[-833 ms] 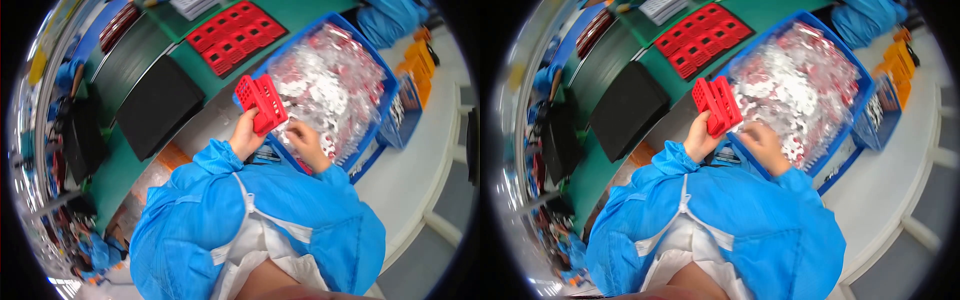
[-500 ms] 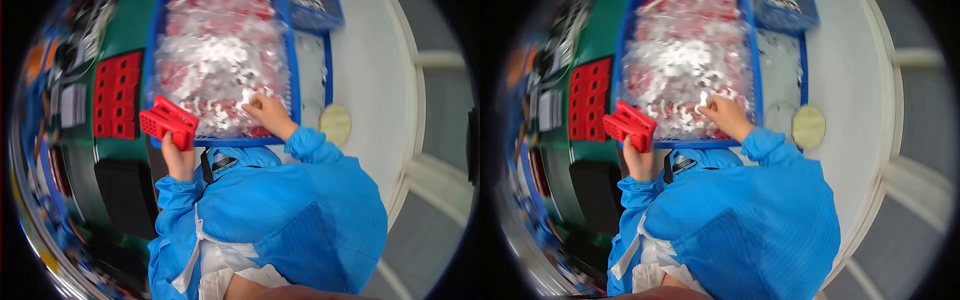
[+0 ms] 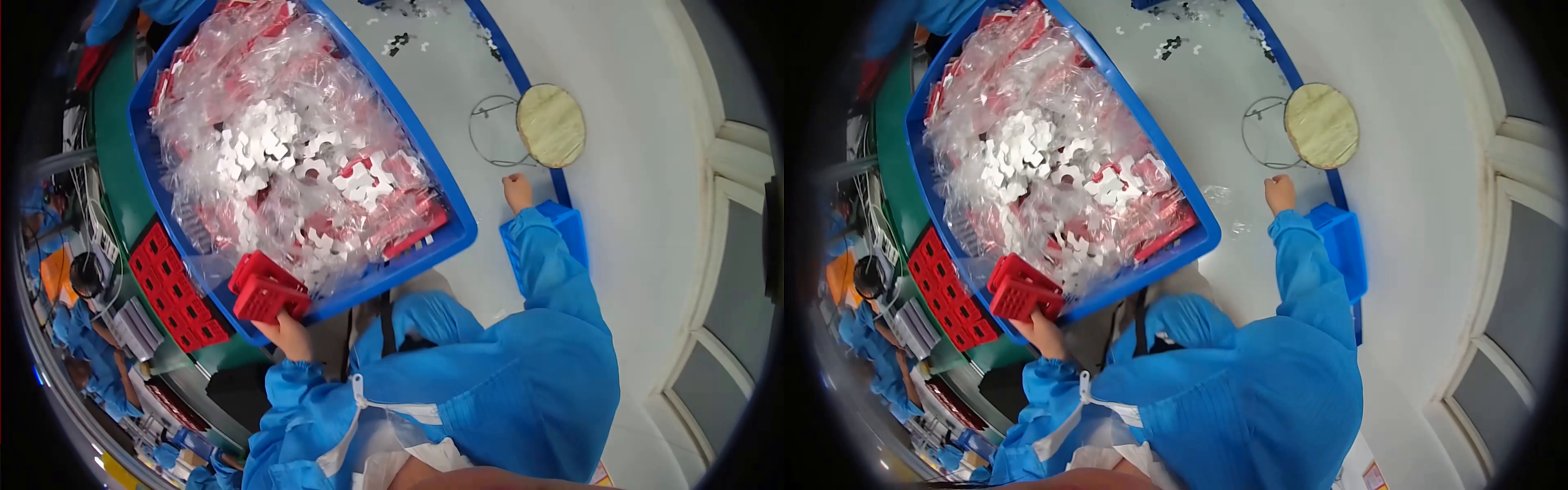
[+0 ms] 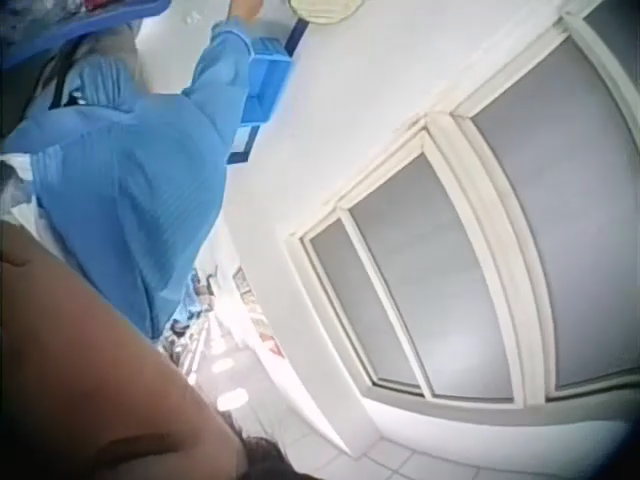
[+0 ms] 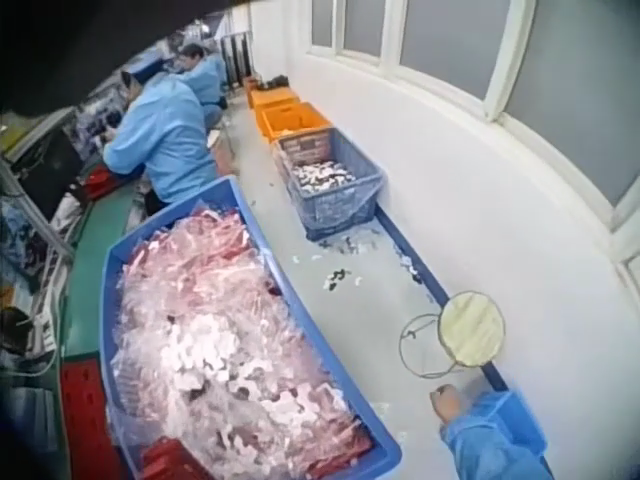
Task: The person assembles electronic components by placing red plastic housings onto a black assembly tray and filling them with smaller internal components by hand.
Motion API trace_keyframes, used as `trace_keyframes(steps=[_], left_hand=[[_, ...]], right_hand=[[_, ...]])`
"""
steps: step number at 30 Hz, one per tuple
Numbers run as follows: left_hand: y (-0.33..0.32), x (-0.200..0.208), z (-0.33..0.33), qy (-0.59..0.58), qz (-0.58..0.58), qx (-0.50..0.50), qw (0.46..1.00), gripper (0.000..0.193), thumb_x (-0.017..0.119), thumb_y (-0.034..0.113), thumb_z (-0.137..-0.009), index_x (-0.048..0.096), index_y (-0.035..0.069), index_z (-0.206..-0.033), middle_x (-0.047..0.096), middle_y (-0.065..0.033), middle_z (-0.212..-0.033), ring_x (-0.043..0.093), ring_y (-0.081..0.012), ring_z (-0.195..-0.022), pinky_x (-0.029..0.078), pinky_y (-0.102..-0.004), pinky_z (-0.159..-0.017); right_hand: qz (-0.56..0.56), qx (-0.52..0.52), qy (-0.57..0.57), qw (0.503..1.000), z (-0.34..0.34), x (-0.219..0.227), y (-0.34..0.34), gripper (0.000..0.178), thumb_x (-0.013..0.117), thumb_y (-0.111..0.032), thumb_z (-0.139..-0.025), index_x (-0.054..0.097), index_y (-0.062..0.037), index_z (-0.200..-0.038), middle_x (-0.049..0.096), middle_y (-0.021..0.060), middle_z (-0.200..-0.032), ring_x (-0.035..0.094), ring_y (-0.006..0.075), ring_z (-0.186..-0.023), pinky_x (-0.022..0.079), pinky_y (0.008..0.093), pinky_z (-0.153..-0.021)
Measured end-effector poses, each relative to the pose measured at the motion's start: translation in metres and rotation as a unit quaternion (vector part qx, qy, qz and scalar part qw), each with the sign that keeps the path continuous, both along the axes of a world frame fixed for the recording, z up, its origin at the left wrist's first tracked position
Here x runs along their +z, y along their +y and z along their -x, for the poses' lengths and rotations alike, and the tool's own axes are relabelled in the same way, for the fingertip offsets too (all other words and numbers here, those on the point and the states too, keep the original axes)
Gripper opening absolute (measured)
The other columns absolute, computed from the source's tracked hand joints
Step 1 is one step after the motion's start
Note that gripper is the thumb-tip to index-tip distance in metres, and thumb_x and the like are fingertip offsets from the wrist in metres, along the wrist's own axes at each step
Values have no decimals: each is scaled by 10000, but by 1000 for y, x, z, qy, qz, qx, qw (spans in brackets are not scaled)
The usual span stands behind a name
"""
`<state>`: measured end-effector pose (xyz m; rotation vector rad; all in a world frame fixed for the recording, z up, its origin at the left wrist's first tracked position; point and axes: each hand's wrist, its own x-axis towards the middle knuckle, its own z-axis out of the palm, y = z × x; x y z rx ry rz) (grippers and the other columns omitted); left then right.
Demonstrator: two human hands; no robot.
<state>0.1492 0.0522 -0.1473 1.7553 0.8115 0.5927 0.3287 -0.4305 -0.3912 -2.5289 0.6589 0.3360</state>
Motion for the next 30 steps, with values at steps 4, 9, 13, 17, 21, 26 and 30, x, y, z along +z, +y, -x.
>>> trace_keyframes(steps=[4,9,13,17,21,26,30], left_hand=[[19,-4,19,55,-81,-63,993,420,541,123,-930,378,41,-1309,482,-100,-1242,513,-192,-1076,435,-311,-905],[20,-12,31,96,-106,-62,988,408,534,99,-925,402,35,-1306,519,-93,-1210,539,-191,-1036,453,-317,-878],[17,-4,39,111,-117,-2,987,439,549,100,-912,395,31,-1318,526,-105,-1225,547,-205,-1041,462,-326,-876],[4,-4,20,123,-32,94,987,512,571,143,-914,356,49,-1370,507,-120,-1272,538,-232,-1089,460,-353,-917],[2,-1,22,148,-74,114,980,532,602,171,-903,364,52,-1364,512,-125,-1266,541,-242,-1097,476,-367,-906],[-13,8,9,149,-57,146,976,462,612,114,-885,415,32,-1295,552,-118,-1182,583,-225,-1004,510,-354,-840],[-2,5,12,108,-26,97,989,333,600,83,-881,484,4,-1184,593,-109,-1063,611,-223,-906,520,-346,-797]], right_hand=[[316,304,42,898,-35,-30,-2,312,535,-170,-835,597,-77,-1127,574,151,-1069,555,281,-980,456,448,-769],[542,362,211,729,-109,-112,-37,390,418,-180,-914,461,-133,-1298,529,45,-1103,532,272,-923,427,490,-670],[623,425,246,609,-128,-155,-66,381,464,-188,-896,487,-130,-1271,495,72,-1116,520,288,-927,424,498,-647],[678,514,256,460,-114,-208,-147,507,741,-170,-706,568,-146,-1182,462,88,-1132,472,301,-993,417,493,-703],[638,592,253,422,-93,-222,-142,704,851,-120,-519,588,-161,-1171,468,73,-1132,438,299,-1023,392,485,-765],[549,652,291,435,-28,-187,-73,368,429,-269,-910,587,-140,-1216,495,81,-1156,408,288,-1092,343,488,-809],[536,699,237,410,80,-178,-42,375,450,-239,-896,556,-63,-1210,526,125,-1157,451,265,-1088,384,442,-803]])
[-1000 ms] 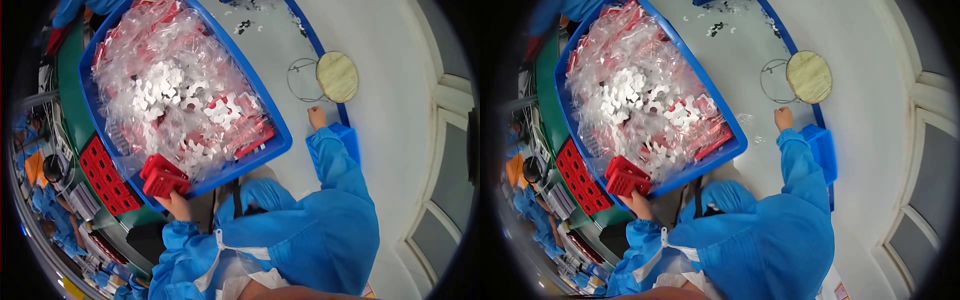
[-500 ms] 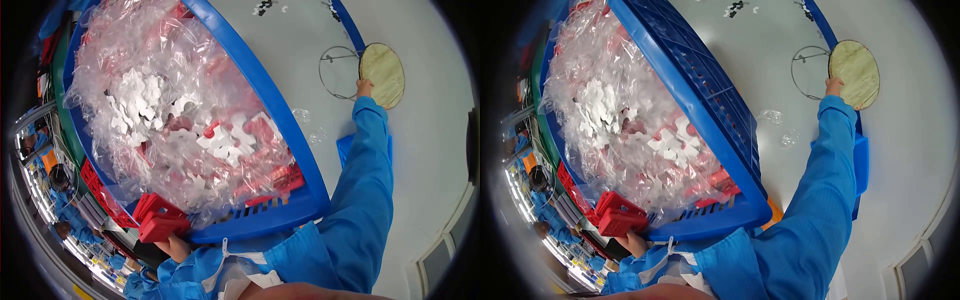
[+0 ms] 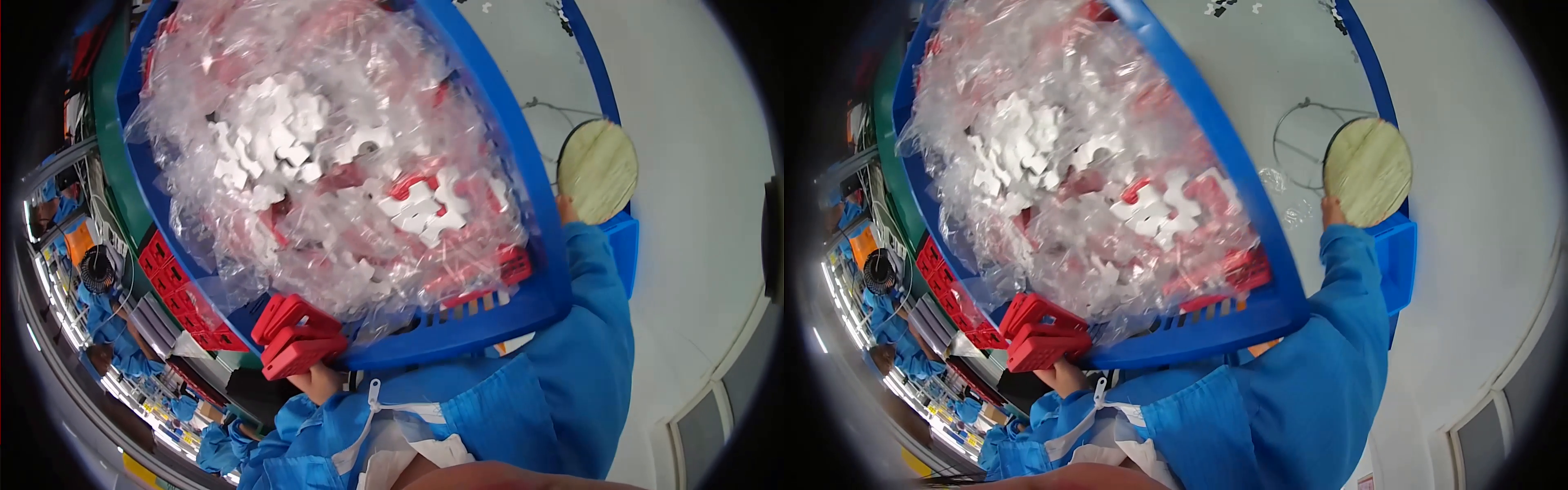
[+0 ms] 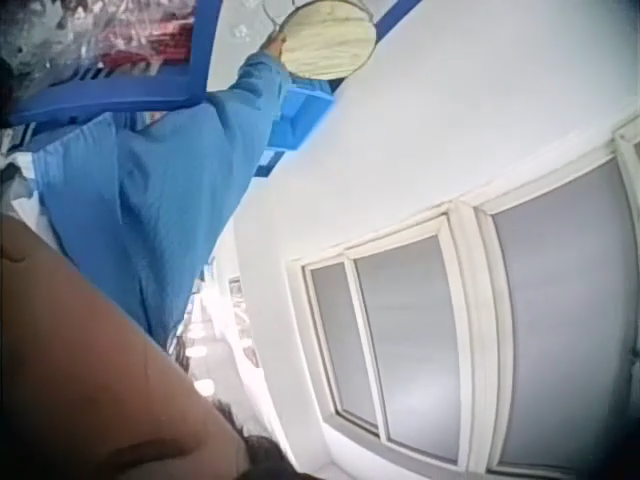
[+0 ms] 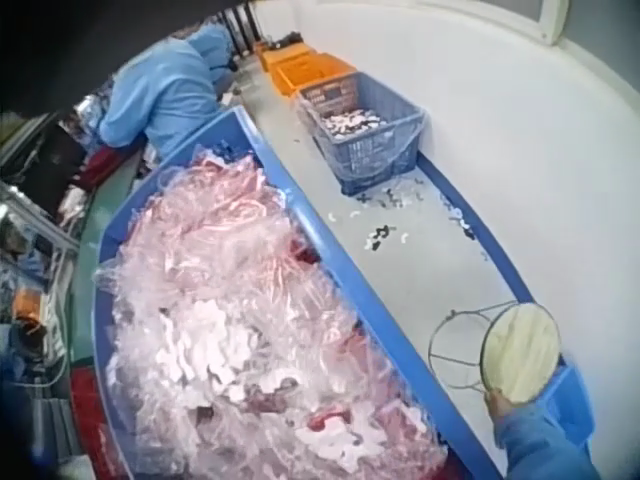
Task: The person assembles electronic components by placing red plastic housings onto a black assembly tray and filling them with smaller internal components by hand.
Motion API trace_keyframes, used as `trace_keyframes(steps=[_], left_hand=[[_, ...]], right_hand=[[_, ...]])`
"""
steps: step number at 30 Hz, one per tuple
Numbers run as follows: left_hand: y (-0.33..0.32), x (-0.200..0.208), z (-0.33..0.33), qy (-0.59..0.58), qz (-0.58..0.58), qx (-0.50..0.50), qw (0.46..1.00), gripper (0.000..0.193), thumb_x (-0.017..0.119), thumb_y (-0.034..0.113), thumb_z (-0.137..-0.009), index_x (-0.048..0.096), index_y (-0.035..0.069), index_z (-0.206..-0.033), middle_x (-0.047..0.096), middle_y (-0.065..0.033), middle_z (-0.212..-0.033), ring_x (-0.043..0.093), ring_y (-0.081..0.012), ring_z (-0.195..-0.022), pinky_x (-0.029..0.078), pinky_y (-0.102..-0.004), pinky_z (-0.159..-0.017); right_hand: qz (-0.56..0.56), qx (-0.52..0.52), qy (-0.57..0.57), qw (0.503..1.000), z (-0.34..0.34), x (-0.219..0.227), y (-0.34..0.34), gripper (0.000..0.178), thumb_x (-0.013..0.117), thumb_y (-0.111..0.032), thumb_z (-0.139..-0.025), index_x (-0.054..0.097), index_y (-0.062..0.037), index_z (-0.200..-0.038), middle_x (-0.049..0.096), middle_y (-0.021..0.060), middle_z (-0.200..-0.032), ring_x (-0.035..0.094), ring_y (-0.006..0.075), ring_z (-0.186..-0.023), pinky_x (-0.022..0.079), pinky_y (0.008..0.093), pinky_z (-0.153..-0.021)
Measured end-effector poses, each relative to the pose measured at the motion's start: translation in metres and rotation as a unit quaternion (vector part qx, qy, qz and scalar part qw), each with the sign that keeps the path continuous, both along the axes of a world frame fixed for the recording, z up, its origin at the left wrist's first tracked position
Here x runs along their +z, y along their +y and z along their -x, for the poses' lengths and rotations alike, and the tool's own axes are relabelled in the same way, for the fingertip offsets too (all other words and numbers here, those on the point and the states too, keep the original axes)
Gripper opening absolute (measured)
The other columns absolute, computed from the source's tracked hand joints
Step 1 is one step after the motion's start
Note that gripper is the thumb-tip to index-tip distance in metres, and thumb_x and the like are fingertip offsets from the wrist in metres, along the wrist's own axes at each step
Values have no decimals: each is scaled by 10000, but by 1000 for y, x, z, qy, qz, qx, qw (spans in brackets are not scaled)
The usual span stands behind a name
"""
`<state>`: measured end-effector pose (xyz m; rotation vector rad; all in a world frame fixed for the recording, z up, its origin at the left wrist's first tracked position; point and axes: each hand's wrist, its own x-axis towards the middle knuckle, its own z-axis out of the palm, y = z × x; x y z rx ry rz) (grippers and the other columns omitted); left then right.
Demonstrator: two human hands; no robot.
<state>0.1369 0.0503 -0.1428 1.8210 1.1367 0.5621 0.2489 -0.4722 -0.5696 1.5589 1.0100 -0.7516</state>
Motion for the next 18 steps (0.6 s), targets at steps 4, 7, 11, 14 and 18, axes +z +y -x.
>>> trace_keyframes(steps=[4,7,11,14,18], left_hand=[[-6,16,-22,-96,97,-107,985,111,527,-21,-833,638,-13,-835,620,-137,-927,607,-237,-819,494,-325,-735],[3,24,-20,-106,94,-230,963,182,520,-13,-789,637,-31,-927,648,-120,-914,624,-251,-763,500,-321,-721],[20,10,-12,-155,77,-399,900,545,670,50,-766,426,-45,-1244,608,-133,-1076,614,-213,-958,474,-334,-839],[9,13,-16,-179,119,-297,930,587,525,-37,-768,316,-39,-1317,502,-166,-1179,521,-279,-1090,385,-356,-963],[21,10,-15,-204,177,-333,903,600,532,-47,-735,342,-14,-1303,475,-224,-1206,495,-376,-1118,382,-391,-975]], right_hand=[[-23,-1,7,1000,20,39,40,376,453,-241,-895,558,-62,-1208,530,127,-1151,456,266,-1083,386,440,-806],[-46,-7,17,999,46,60,82,376,455,-244,-894,559,-61,-1206,533,130,-1146,461,267,-1078,388,439,-809],[-70,3,25,997,61,83,135,377,459,-248,-893,561,-60,-1203,538,133,-1138,468,267,-1071,391,437,-812],[-77,26,35,996,50,99,164,377,462,-251,-892,563,-58,-1201,542,136,-1132,474,268,-1066,393,435,-815],[-81,68,73,992,36,112,203,378,466,-254,-891,565,-57,-1198,547,139,-1125,481,269,-1059,396,433,-818]])
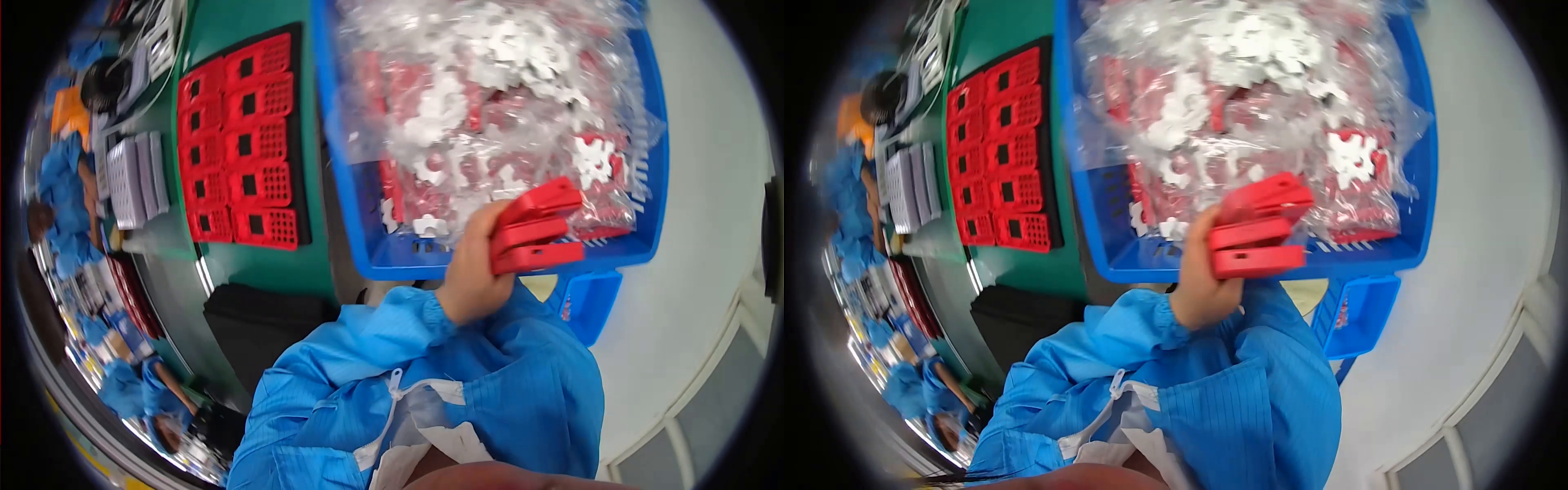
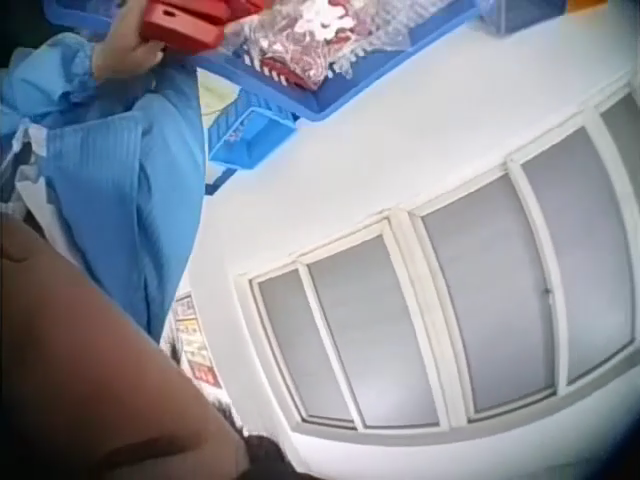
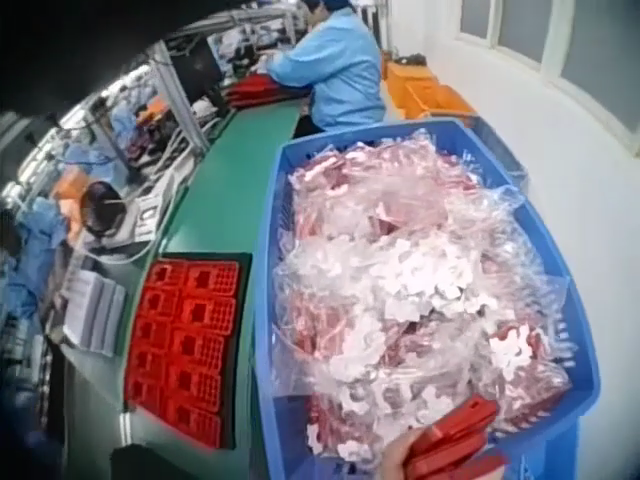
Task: The person assembles electronic components by placing red plastic housings onto a black assembly tray and filling them with smaller internal components by hand.
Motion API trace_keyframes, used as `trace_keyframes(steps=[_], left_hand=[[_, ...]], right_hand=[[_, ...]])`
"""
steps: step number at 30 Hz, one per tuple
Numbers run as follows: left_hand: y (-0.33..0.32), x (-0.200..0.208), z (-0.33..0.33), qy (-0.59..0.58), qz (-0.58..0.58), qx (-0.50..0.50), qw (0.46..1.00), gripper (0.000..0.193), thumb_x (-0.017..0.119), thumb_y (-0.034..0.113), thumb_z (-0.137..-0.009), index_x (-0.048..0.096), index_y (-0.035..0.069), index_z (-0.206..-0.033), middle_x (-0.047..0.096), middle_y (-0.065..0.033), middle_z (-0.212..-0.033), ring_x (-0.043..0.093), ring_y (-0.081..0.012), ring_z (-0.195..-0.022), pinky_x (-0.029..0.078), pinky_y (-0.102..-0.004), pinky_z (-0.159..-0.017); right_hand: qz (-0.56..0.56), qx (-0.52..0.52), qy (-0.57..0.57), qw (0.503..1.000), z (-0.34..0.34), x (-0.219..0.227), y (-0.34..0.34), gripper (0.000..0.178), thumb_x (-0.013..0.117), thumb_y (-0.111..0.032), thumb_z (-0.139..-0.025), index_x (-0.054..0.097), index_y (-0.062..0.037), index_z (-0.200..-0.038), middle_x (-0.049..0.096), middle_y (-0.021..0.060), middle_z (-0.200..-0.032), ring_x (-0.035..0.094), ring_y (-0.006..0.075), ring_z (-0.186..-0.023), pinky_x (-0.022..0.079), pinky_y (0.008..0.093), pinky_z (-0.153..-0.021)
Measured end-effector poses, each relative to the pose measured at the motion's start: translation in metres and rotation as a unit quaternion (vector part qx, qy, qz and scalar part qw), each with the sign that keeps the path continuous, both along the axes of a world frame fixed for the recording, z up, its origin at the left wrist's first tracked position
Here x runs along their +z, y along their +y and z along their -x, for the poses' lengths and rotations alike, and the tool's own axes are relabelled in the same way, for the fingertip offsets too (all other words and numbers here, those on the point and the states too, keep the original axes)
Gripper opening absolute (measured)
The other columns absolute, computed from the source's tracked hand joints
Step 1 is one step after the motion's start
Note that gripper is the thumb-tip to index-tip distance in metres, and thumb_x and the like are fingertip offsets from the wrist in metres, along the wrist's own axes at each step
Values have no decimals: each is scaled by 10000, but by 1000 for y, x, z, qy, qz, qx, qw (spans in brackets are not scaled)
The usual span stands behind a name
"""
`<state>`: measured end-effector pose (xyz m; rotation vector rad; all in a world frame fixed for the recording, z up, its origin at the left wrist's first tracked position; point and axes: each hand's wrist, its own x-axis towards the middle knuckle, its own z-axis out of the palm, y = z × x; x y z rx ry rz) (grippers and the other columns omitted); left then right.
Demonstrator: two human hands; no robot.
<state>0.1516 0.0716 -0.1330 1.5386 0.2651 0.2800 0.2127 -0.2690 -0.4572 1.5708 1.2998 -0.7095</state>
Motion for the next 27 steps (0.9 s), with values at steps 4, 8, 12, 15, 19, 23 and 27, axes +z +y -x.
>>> trace_keyframes(steps=[4,8,12,15,19,23,27], left_hand=[[3,0,3,-14,-1,21,1000,660,585,-17,-709,330,4,-1318,452,-231,-1239,476,-392,-1126,377,-411,-982],[-3,-10,1,-37,-43,36,998,742,639,11,-658,321,30,-1328,449,-216,-1260,470,-404,-1125,388,-431,-971],[-7,-12,2,-47,-34,81,995,788,660,39,-642,300,38,-1342,440,-209,-1275,459,-398,-1140,370,-450,-984],[-10,-7,-2,-59,-70,128,988,784,668,42,-648,297,21,-1338,421,-218,-1290,460,-412,-1124,373,-464,-969],[-12,-9,-6,-57,-82,154,983,727,646,46,-675,310,-2,-1317,438,-236,-1250,469,-424,-1078,387,-466,-940],[-14,-9,-8,-105,-95,217,966,661,615,27,-708,321,-8,-1299,478,-248,-1169,491,-422,-1028,406,-456,-906],[-19,-11,2,-210,-103,270,934,690,634,-9,-712,285,-4,-1307,484,-259,-1160,507,-409,-1010,437,-444,-860]], right_hand=[[0,67,54,996,-16,7,35,379,470,-258,-890,567,-55,-1195,552,143,-1117,488,270,-1052,399,431,-821],[-1,129,95,987,-47,10,76,380,474,-262,-888,569,-54,-1192,556,146,-1110,495,271,-1045,401,429,-825],[6,168,133,977,-53,7,89,381,478,-265,-887,571,-52,-1189,561,149,-1102,502,272,-1038,404,427,-828],[13,190,157,969,-51,3,84,382,480,-268,-886,572,-51,-1187,565,152,-1096,507,272,-1033,406,425,-831],[12,212,181,960,-34,-14,87,383,484,-272,-885,574,-50,-1184,570,155,-1089,514,273,-1026,409,423,-834],[-10,244,195,950,-25,-53,113,384,488,-275,-884,576,-48,-1181,575,159,-1081,521,274,-1019,412,421,-838],[-8,296,225,928,-17,-88,98,385,492,-279,-883,578,-47,-1178,580,162,-1073,528,275,-1012,415,419,-841]])
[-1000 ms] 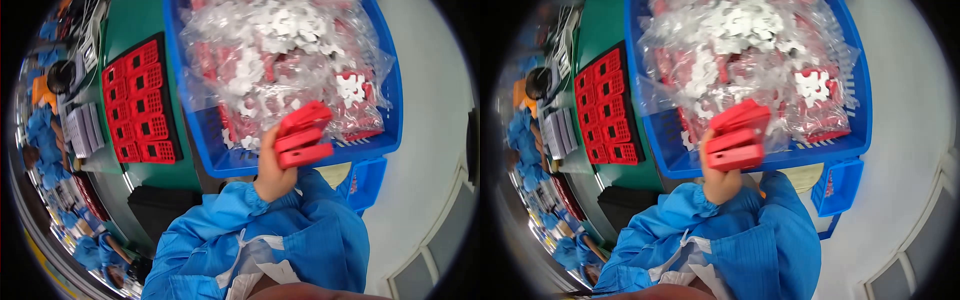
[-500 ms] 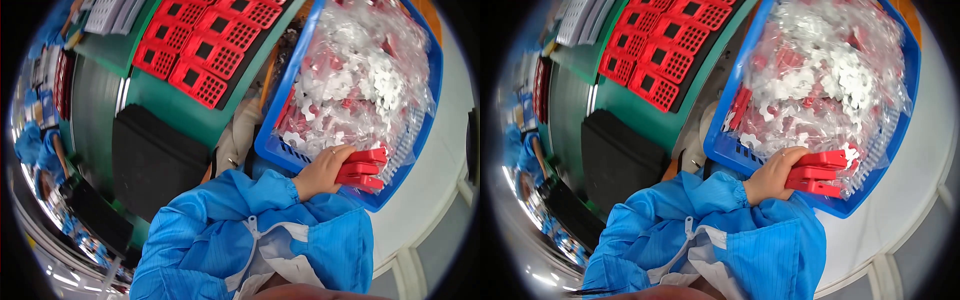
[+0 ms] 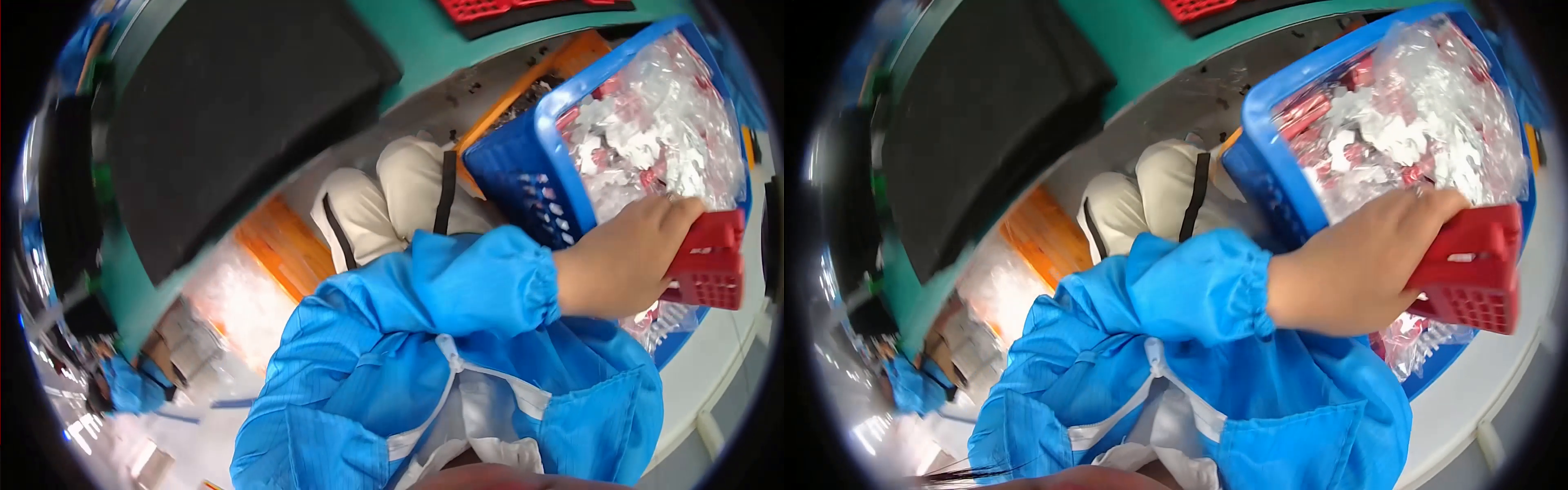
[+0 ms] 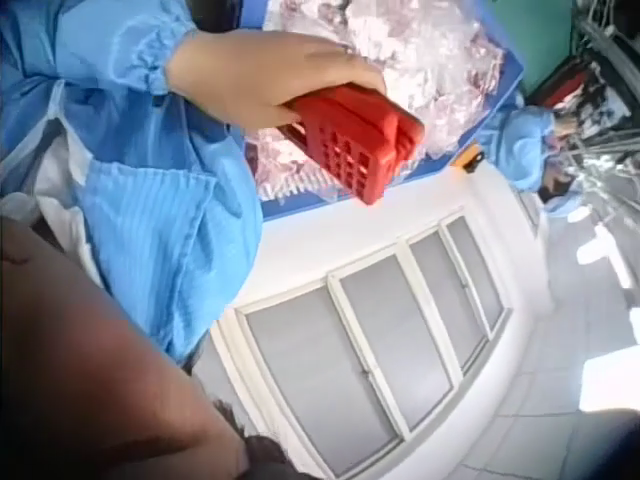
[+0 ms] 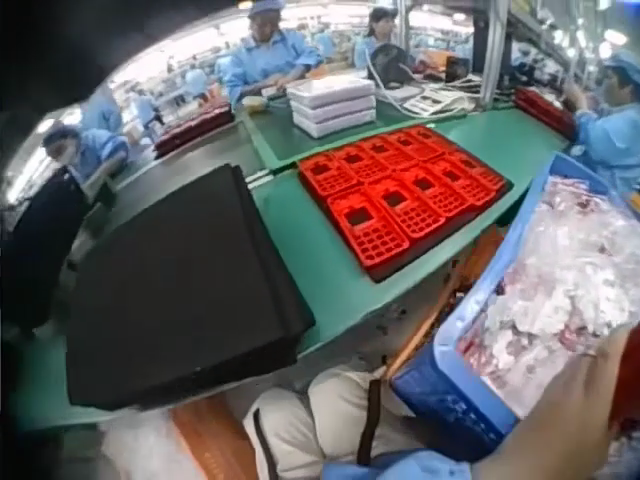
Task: The person assembles electronic components by placing red plastic housings onto a black assembly tray and filling them with smaller internal components by hand.
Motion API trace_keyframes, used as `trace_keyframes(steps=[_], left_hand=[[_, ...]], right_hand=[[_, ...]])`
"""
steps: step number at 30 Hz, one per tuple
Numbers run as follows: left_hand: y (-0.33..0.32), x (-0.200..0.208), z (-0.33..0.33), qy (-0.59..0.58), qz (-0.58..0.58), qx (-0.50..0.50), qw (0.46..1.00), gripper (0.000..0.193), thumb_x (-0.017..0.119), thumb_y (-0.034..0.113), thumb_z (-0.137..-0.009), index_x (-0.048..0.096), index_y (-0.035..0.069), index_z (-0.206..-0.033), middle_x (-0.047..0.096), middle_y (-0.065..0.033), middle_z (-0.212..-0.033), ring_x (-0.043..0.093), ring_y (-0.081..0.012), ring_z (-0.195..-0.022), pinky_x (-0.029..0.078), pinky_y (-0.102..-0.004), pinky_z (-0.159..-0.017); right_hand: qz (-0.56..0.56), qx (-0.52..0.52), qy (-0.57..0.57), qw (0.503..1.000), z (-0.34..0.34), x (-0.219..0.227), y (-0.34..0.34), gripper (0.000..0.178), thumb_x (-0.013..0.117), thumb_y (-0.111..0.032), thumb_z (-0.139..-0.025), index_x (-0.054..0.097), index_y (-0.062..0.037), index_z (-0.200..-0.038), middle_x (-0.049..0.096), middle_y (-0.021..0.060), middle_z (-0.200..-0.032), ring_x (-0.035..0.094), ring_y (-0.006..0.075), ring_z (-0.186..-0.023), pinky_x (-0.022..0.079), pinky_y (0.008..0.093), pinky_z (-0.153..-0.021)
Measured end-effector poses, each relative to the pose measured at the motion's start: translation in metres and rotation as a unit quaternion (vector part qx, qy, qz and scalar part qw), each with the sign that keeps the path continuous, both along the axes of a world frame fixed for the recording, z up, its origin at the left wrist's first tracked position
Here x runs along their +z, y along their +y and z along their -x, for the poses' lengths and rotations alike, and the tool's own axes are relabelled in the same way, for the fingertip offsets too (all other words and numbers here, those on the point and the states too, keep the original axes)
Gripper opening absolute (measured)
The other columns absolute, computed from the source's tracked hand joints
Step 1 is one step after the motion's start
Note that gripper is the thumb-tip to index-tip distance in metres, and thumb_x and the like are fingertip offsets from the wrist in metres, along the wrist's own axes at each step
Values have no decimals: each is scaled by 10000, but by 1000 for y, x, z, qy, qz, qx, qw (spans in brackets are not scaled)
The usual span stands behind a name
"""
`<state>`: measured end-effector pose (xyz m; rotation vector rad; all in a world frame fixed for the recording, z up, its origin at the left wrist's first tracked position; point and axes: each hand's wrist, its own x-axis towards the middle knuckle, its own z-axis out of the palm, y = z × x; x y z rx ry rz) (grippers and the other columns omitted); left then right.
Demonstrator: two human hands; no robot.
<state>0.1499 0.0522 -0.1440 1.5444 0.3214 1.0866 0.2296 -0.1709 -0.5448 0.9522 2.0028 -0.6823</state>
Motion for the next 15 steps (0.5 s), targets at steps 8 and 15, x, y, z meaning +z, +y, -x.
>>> trace_keyframes(steps=[8,15], left_hand=[[-87,-39,126,-193,138,213,948,594,509,-75,-809,312,13,-1363,517,-96,-1226,477,-188,-1161,385,-327,-978],[-149,-104,220,-148,321,344,870,284,507,54,-908,482,12,-1187,611,-62,-1071,584,-152,-992,464,-285,-856]], right_hand=[[-17,105,75,992,47,-5,11,388,500,-286,-880,582,-44,-1172,589,169,-1058,542,277,-999,420,415,-848],[-30,110,104,988,85,-4,81,391,506,-293,-878,585,-41,-1167,598,175,-1045,555,278,-987,425,411,-854]])
